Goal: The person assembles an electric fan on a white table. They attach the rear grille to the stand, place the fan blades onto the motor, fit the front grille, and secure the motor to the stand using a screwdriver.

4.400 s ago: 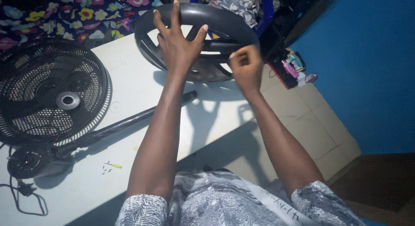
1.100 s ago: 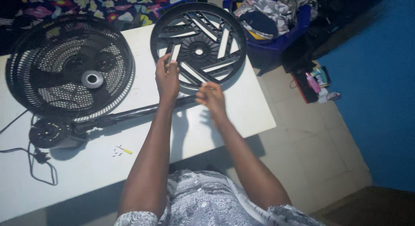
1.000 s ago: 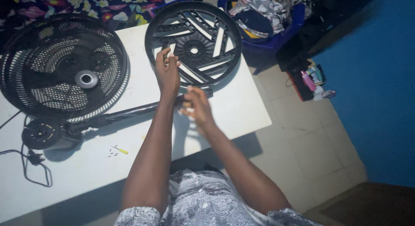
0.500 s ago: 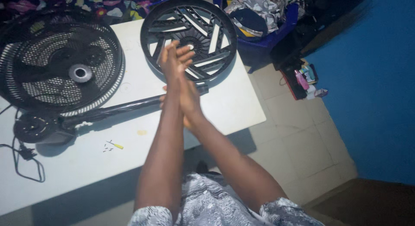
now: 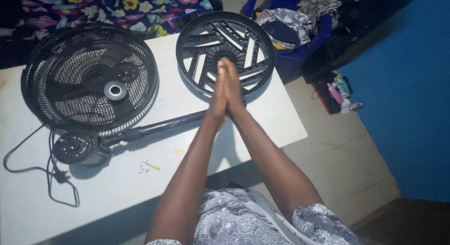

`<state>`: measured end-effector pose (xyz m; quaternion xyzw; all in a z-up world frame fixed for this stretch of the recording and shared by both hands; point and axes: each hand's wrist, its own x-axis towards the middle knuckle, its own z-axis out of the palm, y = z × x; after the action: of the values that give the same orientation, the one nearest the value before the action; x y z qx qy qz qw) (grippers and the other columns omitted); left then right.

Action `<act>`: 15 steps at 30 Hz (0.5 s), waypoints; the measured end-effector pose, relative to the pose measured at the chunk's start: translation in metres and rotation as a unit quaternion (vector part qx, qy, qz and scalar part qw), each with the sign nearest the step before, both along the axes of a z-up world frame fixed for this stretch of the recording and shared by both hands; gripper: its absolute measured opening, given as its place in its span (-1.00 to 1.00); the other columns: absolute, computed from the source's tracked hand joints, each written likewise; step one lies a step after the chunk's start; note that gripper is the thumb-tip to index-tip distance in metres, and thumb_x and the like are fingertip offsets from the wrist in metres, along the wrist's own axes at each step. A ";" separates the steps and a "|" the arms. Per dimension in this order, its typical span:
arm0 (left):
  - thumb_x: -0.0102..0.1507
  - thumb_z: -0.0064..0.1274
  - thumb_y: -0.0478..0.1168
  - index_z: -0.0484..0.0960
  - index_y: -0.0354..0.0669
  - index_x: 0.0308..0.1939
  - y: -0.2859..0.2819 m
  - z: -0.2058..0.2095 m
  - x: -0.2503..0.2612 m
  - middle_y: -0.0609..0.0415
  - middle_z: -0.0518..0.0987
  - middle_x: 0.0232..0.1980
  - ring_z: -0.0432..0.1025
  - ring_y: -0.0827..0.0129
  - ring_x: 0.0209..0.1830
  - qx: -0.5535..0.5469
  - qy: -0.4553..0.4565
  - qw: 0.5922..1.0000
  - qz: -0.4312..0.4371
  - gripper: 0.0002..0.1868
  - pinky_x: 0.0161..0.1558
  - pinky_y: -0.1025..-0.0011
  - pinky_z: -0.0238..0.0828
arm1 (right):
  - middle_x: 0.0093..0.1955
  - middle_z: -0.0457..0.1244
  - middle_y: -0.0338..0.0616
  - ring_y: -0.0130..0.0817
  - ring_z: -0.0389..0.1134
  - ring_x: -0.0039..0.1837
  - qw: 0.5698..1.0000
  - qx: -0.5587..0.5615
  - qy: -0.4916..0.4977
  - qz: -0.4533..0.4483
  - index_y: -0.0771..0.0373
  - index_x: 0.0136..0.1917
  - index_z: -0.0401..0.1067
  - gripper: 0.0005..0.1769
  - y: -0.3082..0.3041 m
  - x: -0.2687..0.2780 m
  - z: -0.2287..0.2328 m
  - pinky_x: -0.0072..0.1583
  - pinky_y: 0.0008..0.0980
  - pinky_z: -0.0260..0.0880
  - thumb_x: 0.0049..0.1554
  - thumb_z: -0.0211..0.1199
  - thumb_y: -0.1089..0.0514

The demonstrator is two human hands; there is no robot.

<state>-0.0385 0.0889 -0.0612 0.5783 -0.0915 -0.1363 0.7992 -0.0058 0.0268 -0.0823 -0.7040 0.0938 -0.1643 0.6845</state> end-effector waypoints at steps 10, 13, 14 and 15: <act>0.21 -0.48 0.17 -0.18 -0.17 0.31 0.048 -0.026 0.055 -0.11 -0.17 0.39 -0.26 0.13 0.38 -0.010 -0.027 0.999 0.046 -0.27 0.29 0.18 -0.29 | 0.11 0.19 -0.07 -0.34 0.19 0.14 0.992 -0.017 -0.004 0.126 0.25 0.22 0.16 -0.51 0.052 -0.071 0.005 0.13 -0.41 0.18 0.13 -0.13 -0.06; 0.22 -0.46 0.15 -0.12 -0.19 0.28 0.060 -0.023 0.061 -0.16 -0.02 0.33 -0.09 0.08 0.31 -0.024 0.091 0.994 0.060 -0.32 0.23 0.18 -0.17 | -0.17 0.29 -0.13 -0.42 0.29 -0.11 0.993 -0.097 0.002 0.065 0.33 0.00 0.40 -0.70 0.040 -0.077 -0.005 -0.03 -0.46 0.27 0.03 0.10 0.13; 0.23 -0.43 0.12 -0.08 -0.21 0.28 0.062 -0.022 0.060 -0.18 0.06 0.29 0.00 0.08 0.28 -0.039 0.086 0.994 0.060 -0.33 0.20 0.19 -0.09 | -0.22 0.28 -0.15 -0.45 0.28 -0.17 0.996 -0.075 0.026 0.040 0.34 -0.05 0.40 -0.74 0.036 -0.076 -0.009 -0.09 -0.47 0.28 0.02 0.10 0.15; 0.23 -0.40 0.10 -0.04 -0.22 0.27 0.064 -0.021 0.060 -0.21 0.14 0.26 0.09 0.08 0.24 -0.054 0.080 0.993 0.063 -0.35 0.17 0.19 0.00 | -0.27 0.27 -0.18 -0.48 0.26 -0.22 0.997 -0.053 0.048 0.016 0.35 -0.11 0.39 -0.78 0.030 -0.074 -0.014 -0.14 -0.48 0.29 0.01 0.11 0.17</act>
<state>0.0216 0.1524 -0.0825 0.5260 0.0021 -0.1267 0.8410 -0.0800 0.0570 -0.0962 -0.7479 0.1064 -0.1244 0.6434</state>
